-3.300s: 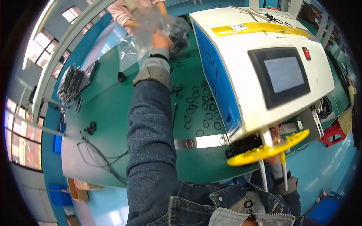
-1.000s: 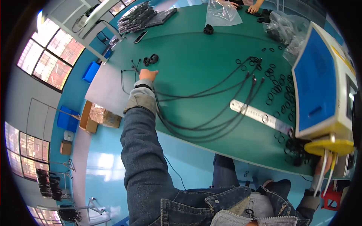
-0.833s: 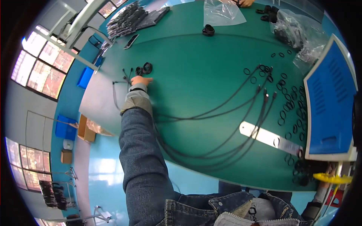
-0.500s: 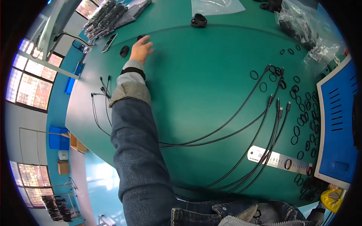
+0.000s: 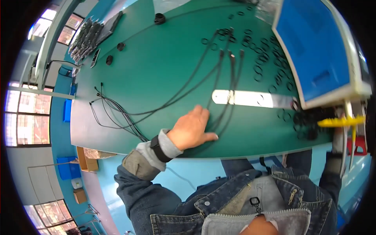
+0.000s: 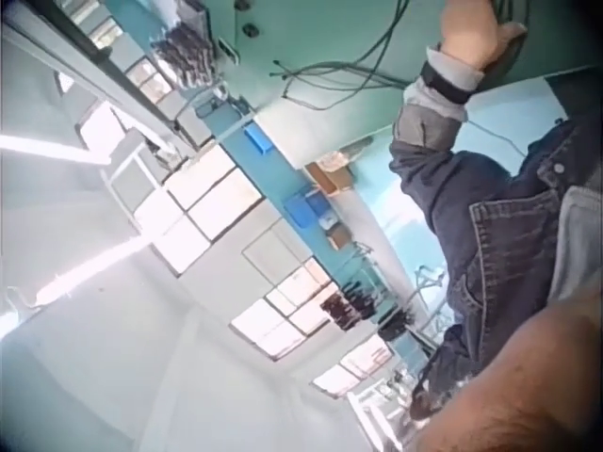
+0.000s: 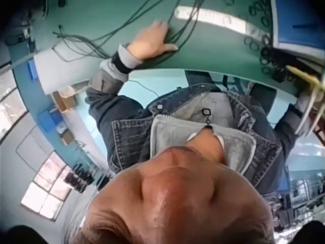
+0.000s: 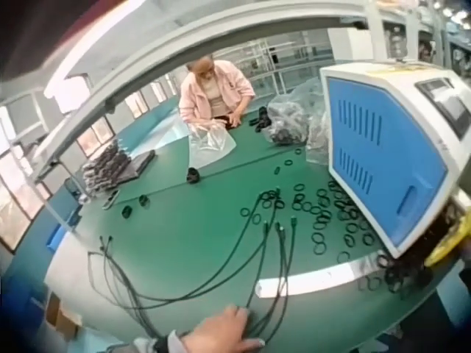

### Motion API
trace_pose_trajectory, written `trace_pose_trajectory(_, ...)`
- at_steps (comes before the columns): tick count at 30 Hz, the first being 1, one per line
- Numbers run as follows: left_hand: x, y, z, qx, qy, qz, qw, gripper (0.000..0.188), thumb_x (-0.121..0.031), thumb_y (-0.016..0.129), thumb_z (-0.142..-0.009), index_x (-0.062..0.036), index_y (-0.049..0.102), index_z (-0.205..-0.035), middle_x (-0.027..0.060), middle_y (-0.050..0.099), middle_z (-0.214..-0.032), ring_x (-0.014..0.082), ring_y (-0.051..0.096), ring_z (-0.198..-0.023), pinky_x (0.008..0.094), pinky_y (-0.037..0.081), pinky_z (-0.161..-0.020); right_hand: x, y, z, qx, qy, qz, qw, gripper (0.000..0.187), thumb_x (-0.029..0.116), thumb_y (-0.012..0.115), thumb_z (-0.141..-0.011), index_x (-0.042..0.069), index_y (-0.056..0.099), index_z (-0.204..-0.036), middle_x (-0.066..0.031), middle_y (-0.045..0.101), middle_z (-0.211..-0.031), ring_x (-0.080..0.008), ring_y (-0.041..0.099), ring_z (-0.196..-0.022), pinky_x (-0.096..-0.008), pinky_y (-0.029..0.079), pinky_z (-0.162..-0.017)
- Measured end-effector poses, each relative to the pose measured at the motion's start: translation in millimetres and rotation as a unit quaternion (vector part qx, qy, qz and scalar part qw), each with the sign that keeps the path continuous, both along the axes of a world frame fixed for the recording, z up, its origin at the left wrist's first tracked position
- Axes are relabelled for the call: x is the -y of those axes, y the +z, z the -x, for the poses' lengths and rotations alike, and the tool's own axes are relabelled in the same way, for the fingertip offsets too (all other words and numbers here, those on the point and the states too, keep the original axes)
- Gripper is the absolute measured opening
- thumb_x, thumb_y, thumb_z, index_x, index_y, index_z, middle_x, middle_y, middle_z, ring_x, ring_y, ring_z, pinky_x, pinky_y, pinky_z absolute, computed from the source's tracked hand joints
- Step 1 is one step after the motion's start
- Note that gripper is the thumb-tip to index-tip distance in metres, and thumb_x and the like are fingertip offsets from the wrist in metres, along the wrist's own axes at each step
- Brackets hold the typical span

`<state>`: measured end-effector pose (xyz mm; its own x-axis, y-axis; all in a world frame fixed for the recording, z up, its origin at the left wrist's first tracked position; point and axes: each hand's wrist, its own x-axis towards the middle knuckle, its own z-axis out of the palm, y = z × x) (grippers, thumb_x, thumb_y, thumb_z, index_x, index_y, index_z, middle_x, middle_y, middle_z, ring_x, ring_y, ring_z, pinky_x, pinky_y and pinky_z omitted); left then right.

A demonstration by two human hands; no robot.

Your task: The person winds a cable around the spindles of a machine, removes the coiled cable, and secures it with a tie. This process is repeated for several cables, which are then placed on the table.

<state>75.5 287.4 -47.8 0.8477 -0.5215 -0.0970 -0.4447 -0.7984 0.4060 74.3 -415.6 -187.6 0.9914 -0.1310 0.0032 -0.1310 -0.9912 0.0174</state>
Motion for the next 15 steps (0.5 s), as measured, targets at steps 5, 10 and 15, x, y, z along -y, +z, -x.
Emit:
trace_pose_trajectory(5, 22.5, -35.6, 35.5, 0.168, 0.067, -0.122, 0.976, 0.011, -0.013, 0.054, -0.076, -0.0023, 0.051, -0.079, 0.0158, 0.051, -0.078, 0.0333, 0.056, -0.072, 0.0380, 0.050, -0.064, -31.8, -8.6, -9.2, 0.298, -0.022, -0.291, 0.909, 0.037, 0.034, 0.049, -0.085, 0.007, 0.053, -0.111, -0.0186, 0.056, -0.107, -0.0339, 0.056, -0.092, -0.0420, 0.045, -0.074)
trace_pose_trajectory(10, 9.2, -18.2, -4.0, 0.348, 0.262, -0.092, 0.895, 0.008, -0.011, 0.051, -0.080, -0.0030, 0.053, -0.078, 0.0147, 0.057, -0.073, 0.0278, 0.059, -0.066, 0.0373, 0.049, -0.057, -55.2, 29.4, -23.3, 0.345, 0.042, -0.085, 0.934, 0.032, 0.031, 0.049, -0.084, 0.005, 0.057, -0.100, -0.0213, 0.058, -0.097, -0.0388, 0.055, -0.083, -0.0441, 0.044, -0.070)
trace_pose_trajectory(15, -23.0, 67.1, -4.5, 0.446, 0.387, 0.288, 0.753, 0.013, -0.011, 0.053, -0.085, 0.0000, 0.057, -0.082, 0.0050, 0.058, -0.063, 0.0128, 0.054, -0.058, 0.0257, 0.043, -0.052, -83.6, 78.0, -14.6, 0.249, 0.110, -0.207, 0.940, 0.030, 0.030, 0.045, -0.087, 0.001, 0.055, -0.086, -0.0213, 0.057, -0.079, -0.0413, 0.052, -0.079, -0.0456, 0.041, -0.068)
